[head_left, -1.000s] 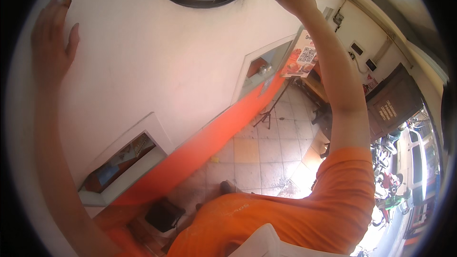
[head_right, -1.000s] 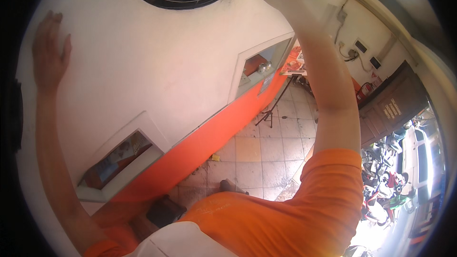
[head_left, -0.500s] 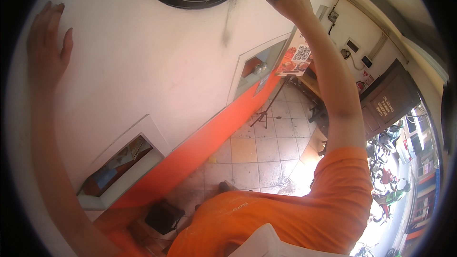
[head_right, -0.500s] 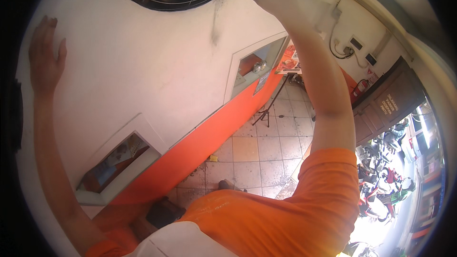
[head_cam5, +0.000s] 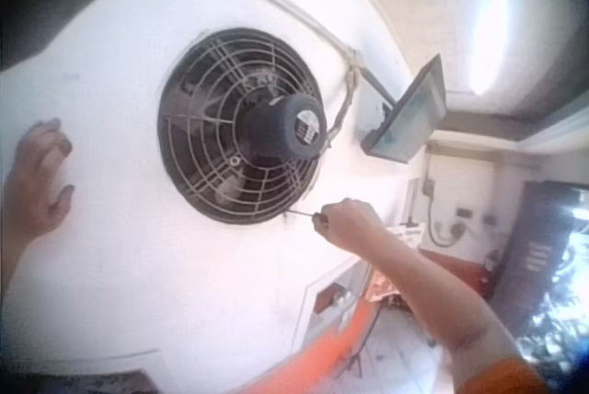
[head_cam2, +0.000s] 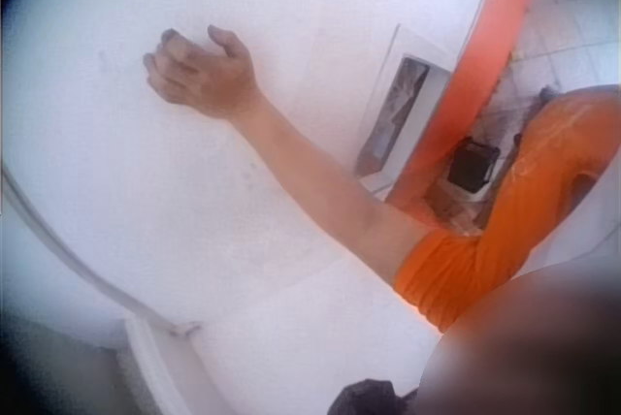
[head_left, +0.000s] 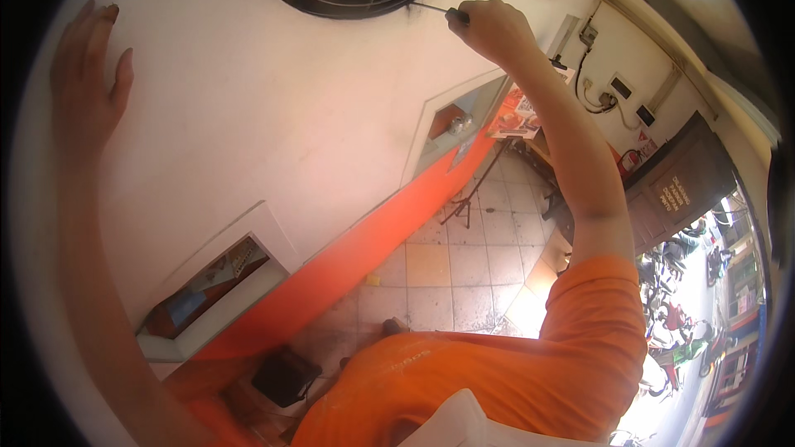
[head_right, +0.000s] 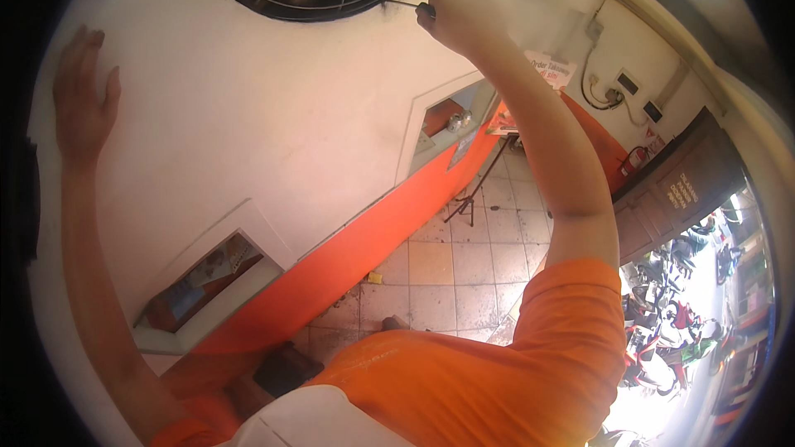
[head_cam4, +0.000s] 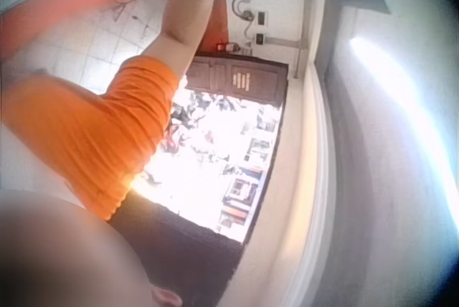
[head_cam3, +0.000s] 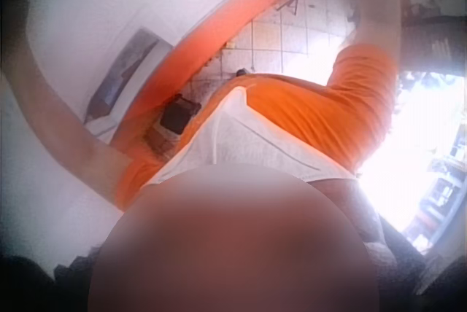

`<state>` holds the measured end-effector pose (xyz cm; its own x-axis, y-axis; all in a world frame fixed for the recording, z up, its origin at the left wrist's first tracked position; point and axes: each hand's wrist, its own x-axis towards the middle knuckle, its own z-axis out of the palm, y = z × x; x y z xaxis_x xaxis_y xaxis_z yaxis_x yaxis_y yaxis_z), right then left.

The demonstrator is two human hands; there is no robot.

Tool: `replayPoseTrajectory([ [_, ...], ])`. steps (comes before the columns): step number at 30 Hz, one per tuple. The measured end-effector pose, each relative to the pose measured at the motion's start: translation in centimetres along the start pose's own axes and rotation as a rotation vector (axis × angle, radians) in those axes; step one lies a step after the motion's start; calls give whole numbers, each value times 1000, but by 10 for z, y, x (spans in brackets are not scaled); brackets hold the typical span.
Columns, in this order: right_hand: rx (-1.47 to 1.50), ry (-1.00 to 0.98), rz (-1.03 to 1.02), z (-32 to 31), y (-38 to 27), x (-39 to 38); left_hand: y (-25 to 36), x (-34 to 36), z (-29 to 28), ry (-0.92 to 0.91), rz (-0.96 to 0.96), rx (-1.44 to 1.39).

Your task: The person uses a screwdriver to tighten screws on the mounting bracket of a wall-mounted fan. They repeatedly insert the tool into screw slots and turn it to secure the fan to the wall.

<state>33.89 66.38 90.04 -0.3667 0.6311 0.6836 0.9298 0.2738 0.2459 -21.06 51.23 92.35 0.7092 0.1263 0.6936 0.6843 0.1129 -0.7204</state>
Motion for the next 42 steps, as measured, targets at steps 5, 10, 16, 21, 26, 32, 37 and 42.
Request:
replayPoseTrajectory([
  [5,35,43,72,-3,10,7,1,-3,1,9,-28,-18],
  [10,21,22,89,6,11,7,-1,-8,6,-20,-30,4],
  [16,36,24,94,5,4,-6,-2,-8,5,-7,-5,10],
  [21,-21,99,35,4,23,-2,1,-7,5,3,-33,5],
  [26,-14,81,61,20,30,6,-2,-6,6,6,-17,9],
  [32,-62,99,-43,20,18,7,-4,-7,8,12,7,16],
  [37,-57,45,-104,11,15,5,-5,-8,8,-6,2,11],
  [42,-17,43,-23,13,15,16,-4,-6,6,13,0,-2],
])
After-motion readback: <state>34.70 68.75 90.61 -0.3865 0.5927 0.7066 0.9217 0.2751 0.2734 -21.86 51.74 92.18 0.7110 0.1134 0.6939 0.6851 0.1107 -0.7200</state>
